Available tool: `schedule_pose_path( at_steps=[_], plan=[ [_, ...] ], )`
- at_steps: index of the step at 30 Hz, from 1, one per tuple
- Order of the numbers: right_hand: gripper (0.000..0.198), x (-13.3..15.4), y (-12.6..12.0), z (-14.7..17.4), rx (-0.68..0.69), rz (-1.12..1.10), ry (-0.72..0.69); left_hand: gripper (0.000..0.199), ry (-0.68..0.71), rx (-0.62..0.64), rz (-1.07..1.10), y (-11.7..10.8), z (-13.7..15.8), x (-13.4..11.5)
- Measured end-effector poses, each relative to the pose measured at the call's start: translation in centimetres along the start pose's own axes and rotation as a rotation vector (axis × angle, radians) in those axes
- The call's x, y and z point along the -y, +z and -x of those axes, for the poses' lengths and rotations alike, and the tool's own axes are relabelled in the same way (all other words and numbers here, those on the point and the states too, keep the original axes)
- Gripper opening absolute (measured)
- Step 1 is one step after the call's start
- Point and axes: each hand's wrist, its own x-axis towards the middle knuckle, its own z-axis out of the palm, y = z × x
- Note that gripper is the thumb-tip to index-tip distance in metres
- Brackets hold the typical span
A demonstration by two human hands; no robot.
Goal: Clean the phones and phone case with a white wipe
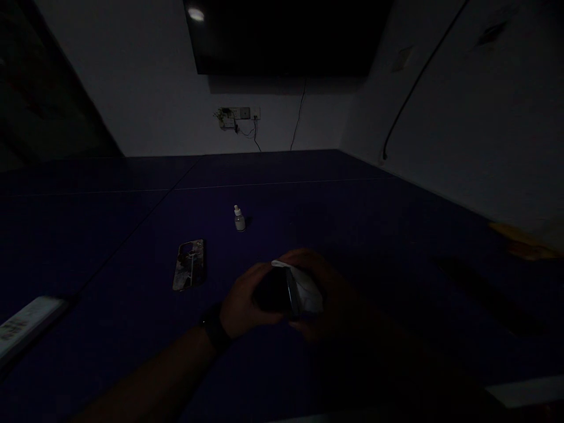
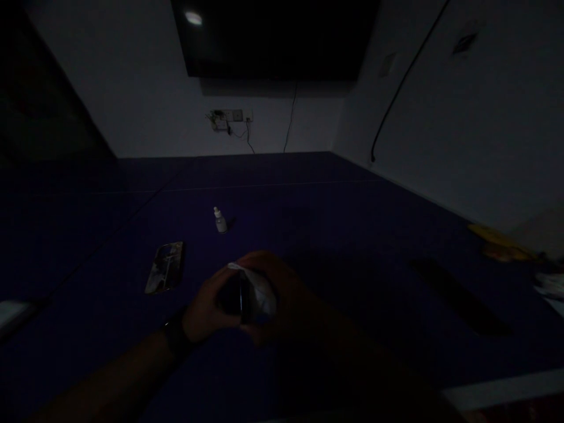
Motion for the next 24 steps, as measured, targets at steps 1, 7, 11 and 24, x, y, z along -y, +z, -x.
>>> schedule_pose_path(
  at_steps=[1,7,11,24],
  plan=[
    [0.074,0.1,-0.1,-0.1,0.009,0.040,-0.023,0.070,-0.013,0.000,0.006,0.0,0.1,0.0],
    [0.049,0.0,-0.5,0.1,0.042,0.255,-0.248,0.075,-0.034,0.019,0.037,0.4,0.6,0.2],
    [0.044,0.1,-0.6,0.4,0.074,0.297,-0.313,0.078,-0.043,0.034,0.017,0.6,0.9,0.5],
    [0.054,-0.9,-1.2,0.5,0.179,0.265,-0.120,0.081,-0.061,0.152,-0.228,0.7,0.9,0.7]
  ],
)
